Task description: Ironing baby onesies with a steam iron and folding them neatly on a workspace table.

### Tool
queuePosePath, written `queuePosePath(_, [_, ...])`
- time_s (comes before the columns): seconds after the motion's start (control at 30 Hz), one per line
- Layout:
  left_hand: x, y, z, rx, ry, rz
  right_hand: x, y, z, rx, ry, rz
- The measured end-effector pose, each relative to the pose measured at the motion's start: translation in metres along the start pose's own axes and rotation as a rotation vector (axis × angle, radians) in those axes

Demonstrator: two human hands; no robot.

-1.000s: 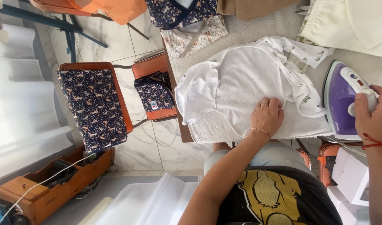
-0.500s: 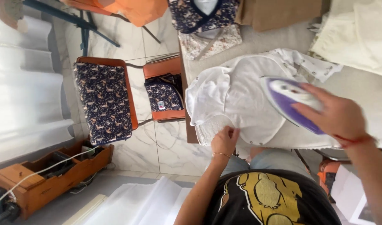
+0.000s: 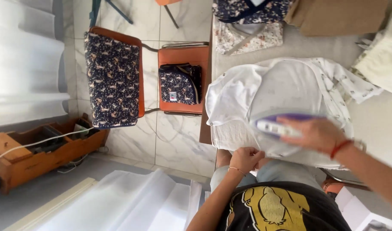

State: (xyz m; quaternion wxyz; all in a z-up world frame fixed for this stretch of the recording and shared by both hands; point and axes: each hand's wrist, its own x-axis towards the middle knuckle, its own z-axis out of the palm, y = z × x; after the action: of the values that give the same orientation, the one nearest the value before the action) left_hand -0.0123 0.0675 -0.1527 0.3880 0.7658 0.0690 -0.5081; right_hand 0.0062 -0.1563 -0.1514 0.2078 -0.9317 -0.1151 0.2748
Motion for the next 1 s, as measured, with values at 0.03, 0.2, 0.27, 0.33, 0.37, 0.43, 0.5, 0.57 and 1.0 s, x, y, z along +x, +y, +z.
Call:
queuePosePath(0.03, [-0.003,0.000,-0.005,-0.006,-0.001,-0.009,-0.003,-0.001,0.007,0.002,-0.010,-0.004])
queuePosePath(0.2, [-0.006,-0.007,-0.016,0.063,-0.041,-0.093,0.008,0.000,-0.014,-0.131,0.452,-0.322])
queuePosePath(0.27, [-0.005,-0.011,-0.021,0.078,-0.024,-0.119,0.020,-0.005,-0.039,-0.112,0.452,-0.088])
queuePosePath(0.33, [-0.009,-0.011,-0.026,0.105,-0.013,-0.135,0.028,0.002,-0.043,-0.089,0.460,0.157])
queuePosePath(0.37, [-0.011,-0.008,-0.030,0.140,0.015,-0.118,0.032,0.013,-0.037,-0.101,0.442,0.244])
queuePosePath(0.43, [-0.012,-0.004,-0.036,0.184,0.040,-0.089,0.029,0.011,-0.036,-0.114,0.433,0.340])
queuePosePath(0.5, [-0.011,-0.007,-0.040,0.026,0.069,-0.070,0.018,-0.014,-0.042,0.133,0.098,0.382])
queuePosePath(0.57, [-0.009,-0.006,-0.046,0.003,0.091,-0.056,-0.001,-0.017,-0.008,0.073,0.105,0.190])
queuePosePath(1.0, [0.007,-0.038,-0.051,0.025,0.157,0.033,0.033,-0.077,-0.060,0.691,0.296,0.816])
